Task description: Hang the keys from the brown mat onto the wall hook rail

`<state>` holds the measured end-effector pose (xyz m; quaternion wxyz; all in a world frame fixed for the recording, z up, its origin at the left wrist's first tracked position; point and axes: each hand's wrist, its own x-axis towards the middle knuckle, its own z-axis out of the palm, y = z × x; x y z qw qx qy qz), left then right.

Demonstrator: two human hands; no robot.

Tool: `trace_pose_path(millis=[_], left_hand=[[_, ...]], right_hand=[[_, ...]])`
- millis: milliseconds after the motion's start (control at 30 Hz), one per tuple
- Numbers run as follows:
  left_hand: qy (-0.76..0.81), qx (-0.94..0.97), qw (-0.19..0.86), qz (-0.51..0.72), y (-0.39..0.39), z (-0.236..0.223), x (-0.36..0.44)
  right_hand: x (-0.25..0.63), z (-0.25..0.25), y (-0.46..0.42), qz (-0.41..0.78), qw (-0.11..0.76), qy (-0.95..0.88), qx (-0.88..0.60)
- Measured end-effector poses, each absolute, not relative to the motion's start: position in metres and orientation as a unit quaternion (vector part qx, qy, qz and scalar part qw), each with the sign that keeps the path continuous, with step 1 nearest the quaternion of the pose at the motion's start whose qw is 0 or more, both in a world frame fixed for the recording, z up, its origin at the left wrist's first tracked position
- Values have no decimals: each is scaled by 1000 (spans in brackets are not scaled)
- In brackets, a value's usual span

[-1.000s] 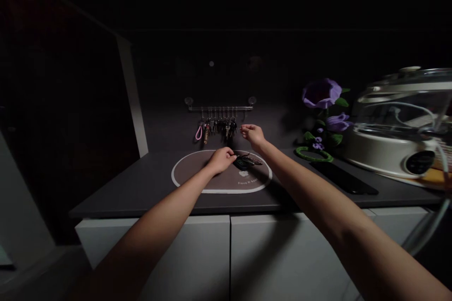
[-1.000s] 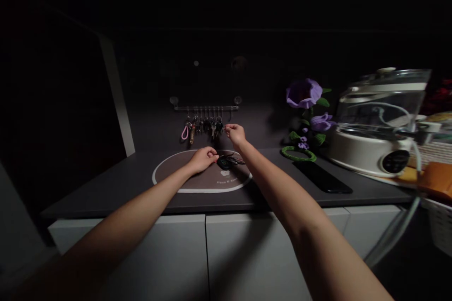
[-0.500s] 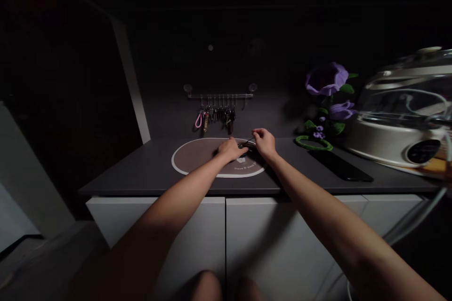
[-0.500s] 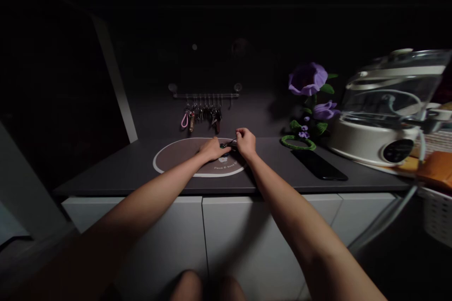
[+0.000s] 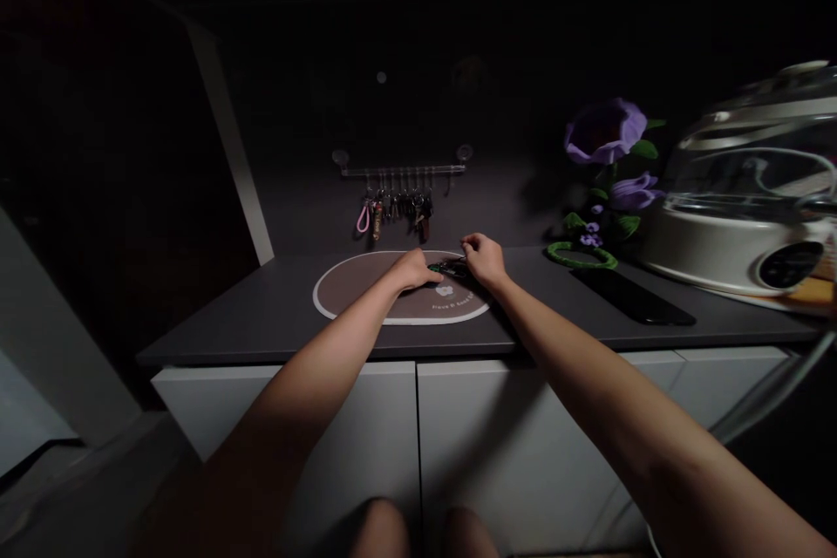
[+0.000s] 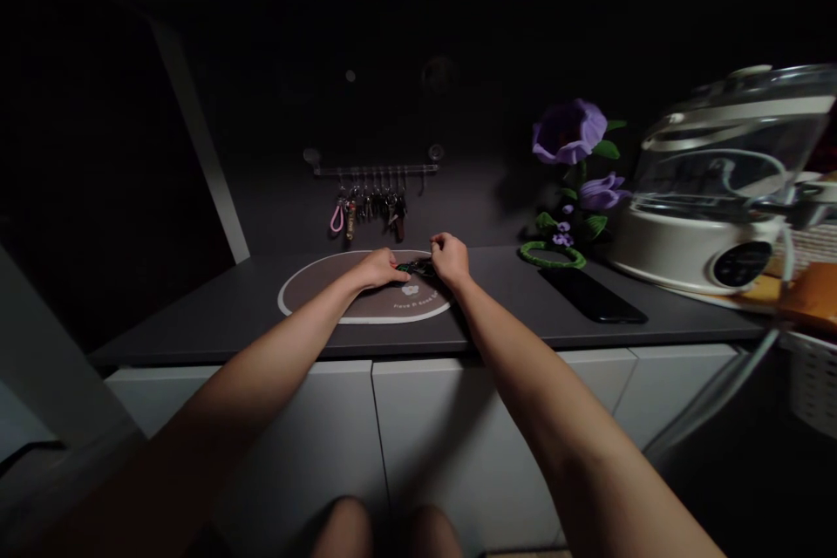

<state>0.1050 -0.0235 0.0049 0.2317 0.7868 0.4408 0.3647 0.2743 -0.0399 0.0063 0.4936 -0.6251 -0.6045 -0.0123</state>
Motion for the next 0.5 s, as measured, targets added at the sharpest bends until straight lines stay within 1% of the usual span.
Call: trace_pose_path(millis=[133,233,300,433,500], left_hand=[[442,777,304,330,-24,9,100],[461,759,339,310,-24,12,98],[469,734,374,317,-23,13,96],[460,661,489,334,-17,18,90],[459,627,528,343,-15,20,88]], right_hand=[[275,5,-40,-12,489,-607,-627],[275,4,-39,-11,487,-606,-629],[276,4,-38,-10,488,-606,-628],[276,4,-37,-9,488,-610,-625],[275,4,-37,-7,489,-609,-625]])
